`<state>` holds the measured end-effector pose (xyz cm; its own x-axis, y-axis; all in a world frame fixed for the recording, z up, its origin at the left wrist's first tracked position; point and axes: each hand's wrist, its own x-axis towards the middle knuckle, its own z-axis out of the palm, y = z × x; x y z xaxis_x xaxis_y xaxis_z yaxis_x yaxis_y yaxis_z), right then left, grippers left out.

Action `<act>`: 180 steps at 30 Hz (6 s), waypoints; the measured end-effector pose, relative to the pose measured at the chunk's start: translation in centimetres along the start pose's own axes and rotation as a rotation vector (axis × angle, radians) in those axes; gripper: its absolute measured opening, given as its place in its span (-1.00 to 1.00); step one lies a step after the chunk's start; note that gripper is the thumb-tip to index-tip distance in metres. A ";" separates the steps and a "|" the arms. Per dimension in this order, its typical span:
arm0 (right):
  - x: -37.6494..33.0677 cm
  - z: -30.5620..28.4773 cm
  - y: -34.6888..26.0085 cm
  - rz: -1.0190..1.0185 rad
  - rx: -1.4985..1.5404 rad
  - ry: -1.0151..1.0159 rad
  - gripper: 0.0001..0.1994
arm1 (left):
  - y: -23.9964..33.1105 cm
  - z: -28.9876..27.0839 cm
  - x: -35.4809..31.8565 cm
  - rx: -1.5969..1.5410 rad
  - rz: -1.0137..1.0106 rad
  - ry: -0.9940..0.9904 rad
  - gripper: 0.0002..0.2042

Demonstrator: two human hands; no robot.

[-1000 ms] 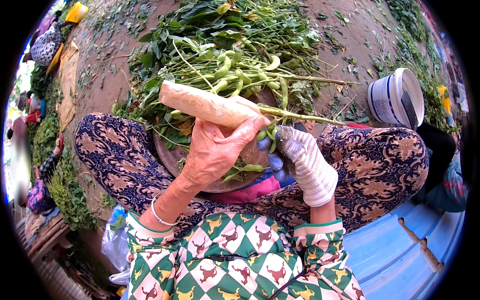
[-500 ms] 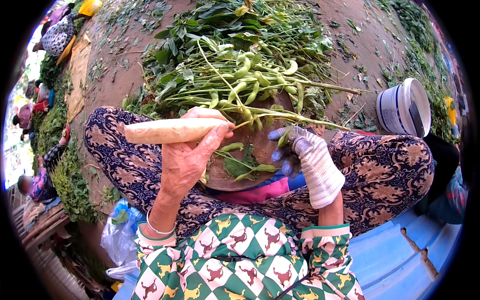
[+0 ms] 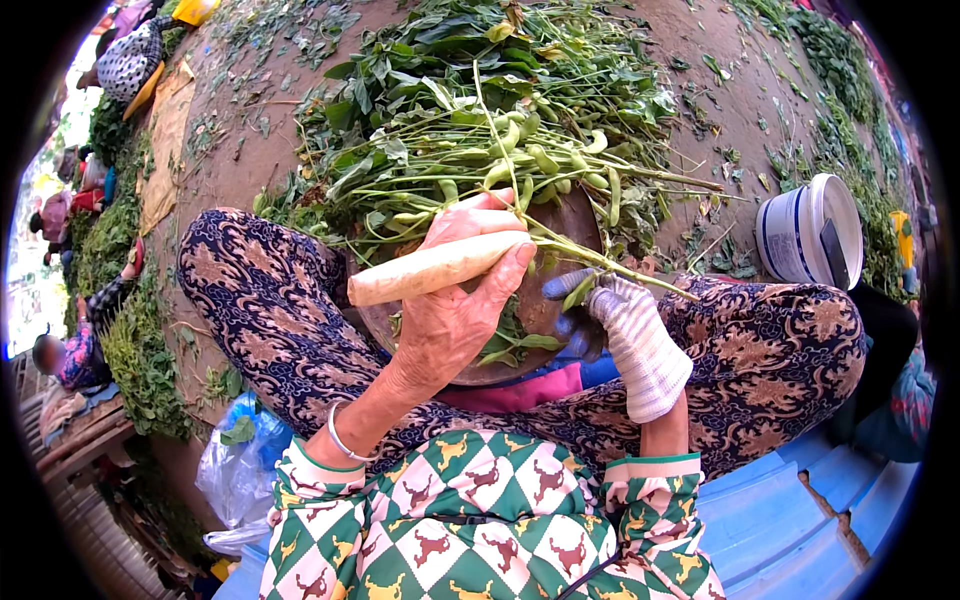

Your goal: The person sits on a tarp and uses a small knife to shell green vegetables, likely edamame, from their pods. They hold the stems in one hand and carefully cut or pull the pods open to remove the beans, placing the shelled beans into a white bowl.

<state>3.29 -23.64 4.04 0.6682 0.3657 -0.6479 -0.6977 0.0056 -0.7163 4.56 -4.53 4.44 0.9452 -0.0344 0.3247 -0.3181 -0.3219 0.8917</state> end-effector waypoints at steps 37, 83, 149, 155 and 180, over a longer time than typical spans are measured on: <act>0.5 3.7 -0.2 -0.094 -0.336 0.126 -0.78 | 1.2 -2.4 -0.9 -0.294 -0.465 -0.161 -0.93; 0.2 3.1 1.8 -0.107 -0.093 -0.004 -0.76 | 0.2 -2.1 -1.9 -0.462 -0.546 -0.137 -0.95; -0.3 3.3 3.9 -0.145 -0.160 -0.021 -0.70 | 0.8 -0.2 -4.6 -0.311 -0.378 -0.085 -0.94; 0.5 4.4 5.0 -0.559 -0.863 0.404 -0.82 | -0.1 0.1 -5.5 -0.236 -0.297 -0.105 -0.93; -0.5 3.3 3.6 0.005 -0.053 -0.006 -0.65 | -0.2 -2.8 -2.4 -0.202 -0.446 -0.121 -0.88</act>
<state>-0.46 -20.70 2.62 0.6632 0.3708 -0.6501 -0.6863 -0.0452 -0.7259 2.18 -1.78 4.38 0.9902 -0.0487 -0.1305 0.1225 -0.1412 0.9824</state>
